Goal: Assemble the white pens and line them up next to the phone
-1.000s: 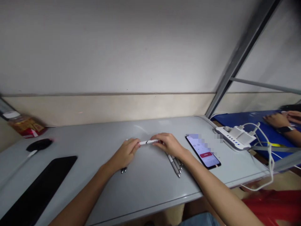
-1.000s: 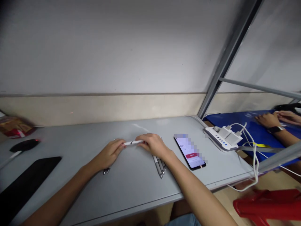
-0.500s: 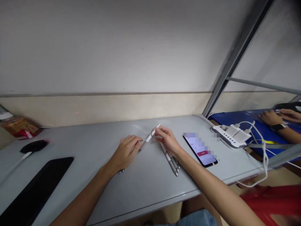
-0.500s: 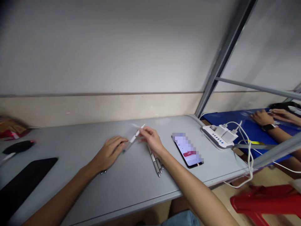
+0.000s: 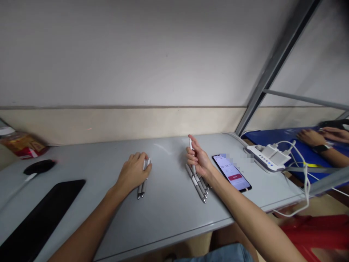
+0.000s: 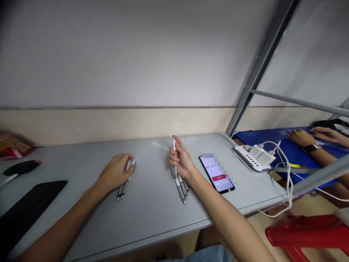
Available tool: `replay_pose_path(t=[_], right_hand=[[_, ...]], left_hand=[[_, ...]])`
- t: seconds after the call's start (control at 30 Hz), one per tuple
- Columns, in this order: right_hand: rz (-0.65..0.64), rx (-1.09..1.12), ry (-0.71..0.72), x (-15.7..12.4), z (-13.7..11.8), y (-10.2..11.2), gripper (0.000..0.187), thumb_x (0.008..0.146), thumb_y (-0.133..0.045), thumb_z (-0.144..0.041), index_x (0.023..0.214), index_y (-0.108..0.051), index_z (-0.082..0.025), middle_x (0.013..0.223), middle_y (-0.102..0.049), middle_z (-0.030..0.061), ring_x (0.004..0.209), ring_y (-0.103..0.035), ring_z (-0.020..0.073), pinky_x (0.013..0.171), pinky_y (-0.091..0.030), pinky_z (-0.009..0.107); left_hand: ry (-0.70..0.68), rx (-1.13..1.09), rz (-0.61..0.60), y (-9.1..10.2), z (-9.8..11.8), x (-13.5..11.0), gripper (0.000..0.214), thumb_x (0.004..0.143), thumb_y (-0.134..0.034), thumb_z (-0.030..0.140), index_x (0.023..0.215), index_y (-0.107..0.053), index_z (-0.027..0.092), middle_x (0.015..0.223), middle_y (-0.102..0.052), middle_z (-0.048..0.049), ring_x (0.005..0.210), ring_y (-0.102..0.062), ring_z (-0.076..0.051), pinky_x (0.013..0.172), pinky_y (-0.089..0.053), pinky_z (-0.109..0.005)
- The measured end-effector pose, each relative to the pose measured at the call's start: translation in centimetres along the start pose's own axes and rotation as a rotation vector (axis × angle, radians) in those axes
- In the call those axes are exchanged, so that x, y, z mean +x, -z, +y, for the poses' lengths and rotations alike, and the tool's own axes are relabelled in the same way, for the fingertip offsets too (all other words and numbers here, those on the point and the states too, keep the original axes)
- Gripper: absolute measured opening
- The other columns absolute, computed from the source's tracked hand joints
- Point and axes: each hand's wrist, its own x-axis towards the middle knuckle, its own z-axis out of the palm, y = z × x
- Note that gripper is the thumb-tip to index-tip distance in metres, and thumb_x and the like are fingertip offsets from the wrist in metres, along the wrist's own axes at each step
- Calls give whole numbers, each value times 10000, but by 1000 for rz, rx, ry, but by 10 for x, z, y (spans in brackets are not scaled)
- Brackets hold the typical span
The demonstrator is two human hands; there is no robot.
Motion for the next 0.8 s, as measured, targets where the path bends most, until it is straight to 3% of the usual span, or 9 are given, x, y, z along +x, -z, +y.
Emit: replay_pose_path(t=[0.23,0.53,0.67,0.8], right_hand=[[-15,-69,2,-1,-1,-3,288,881,-593,-319,1138,-464,-342,598,-321,-87,412,-173,42,373,-102,149],[-8,-110,-1,-1,1,-6,171,880,-586,-365,995,-489,-284,580,-325,-88,407,-160,41,357,-97,148],[-69,-186,-65,-3,1,-9,306,867,-588,-337,1159,-522,-275,653,-447,-53,464,-332,53,381,-221,140],[-92,-337,-120,-5,6,-12,303,780,-669,-277,1063,-610,-186,789,-544,1,643,-515,92,575,-449,219]], left_hand=[[-8,-4,8,-2,0,0,190,847,-470,368,920,-514,198,915,-577,-75,897,-517,-256,766,-419,-357],[4,13,24,-4,1,0,211,863,-456,390,927,-519,199,918,-570,-77,890,-507,-260,759,-419,-359],[14,14,28,-3,2,0,220,866,-447,391,924,-533,197,914,-571,-82,892,-502,-264,763,-421,-369],[8,19,32,-2,4,0,220,859,-455,376,941,-552,196,948,-571,-94,920,-497,-268,779,-422,-377]])
